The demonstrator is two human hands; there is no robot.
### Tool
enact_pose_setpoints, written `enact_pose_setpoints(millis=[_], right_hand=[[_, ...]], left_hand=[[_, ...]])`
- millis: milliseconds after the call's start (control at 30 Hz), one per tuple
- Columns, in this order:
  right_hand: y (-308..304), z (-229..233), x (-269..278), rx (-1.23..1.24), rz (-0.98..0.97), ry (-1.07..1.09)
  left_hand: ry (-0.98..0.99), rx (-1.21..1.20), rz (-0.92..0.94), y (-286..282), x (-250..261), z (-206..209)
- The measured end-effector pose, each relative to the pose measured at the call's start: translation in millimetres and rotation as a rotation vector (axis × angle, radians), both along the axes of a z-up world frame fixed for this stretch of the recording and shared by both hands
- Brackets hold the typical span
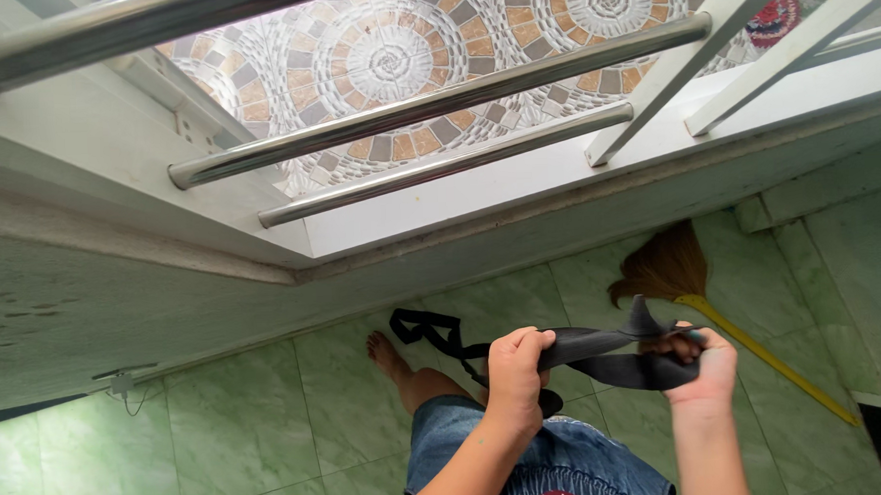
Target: The person prepares a long black strap by threading it through a metal railing on a balcony and then pulling it through.
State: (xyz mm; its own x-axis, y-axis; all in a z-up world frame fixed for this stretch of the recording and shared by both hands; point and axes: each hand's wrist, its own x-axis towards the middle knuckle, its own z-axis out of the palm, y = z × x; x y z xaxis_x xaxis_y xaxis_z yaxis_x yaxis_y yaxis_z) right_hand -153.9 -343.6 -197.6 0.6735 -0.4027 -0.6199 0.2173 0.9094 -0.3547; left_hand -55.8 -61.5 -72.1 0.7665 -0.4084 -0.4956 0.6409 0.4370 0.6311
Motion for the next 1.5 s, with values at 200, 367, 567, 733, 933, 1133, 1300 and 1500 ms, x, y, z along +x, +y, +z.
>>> enact_pose_setpoints(millis=[200, 367, 567, 733, 933, 1133, 1300, 1500], right_hand=[[-97.1, -45.8, -17.3, 0.163, -0.589, 0.057], [-128.7, -23.5, -80.1, -0.376, -0.394, 0.065], [-101.4, -35.0, -35.0, -0.653, 0.147, 0.221], [-27.3, -64.6, 15.7, -0.894, 0.605, 0.404], [49.4, -21.6, 28.5, -1.526, 1.349, 0.319], [89.9, 69.2, 31.3, -0.75, 1.263, -0.18], [117.0, 119.0, 41.7, -0.588, 0.989, -0.267], [108.4, 97.3, 35.3, -0.616, 0.998, -0.22]], left_hand=[[-0.446, 0.252, 0.314, 11.9, 3.9, -4.9], [-0.254, 0.182, 0.555, 109.0, 65.4, 4.3], [-0.39, 0.297, 0.181, 87.8, 64.2, 2.0], [-0.606, 0.61, -0.318, 61.6, 39.7, 11.2], [-0.628, 0.498, -0.533, 66.9, 34.1, 27.7], [-0.993, 0.436, -0.545, 58.3, 19.0, 34.3], [-1.198, 0.506, -0.697, 33.0, -9.4, 32.0], [-1.213, 0.664, -0.784, 27.3, -6.1, 23.2]])
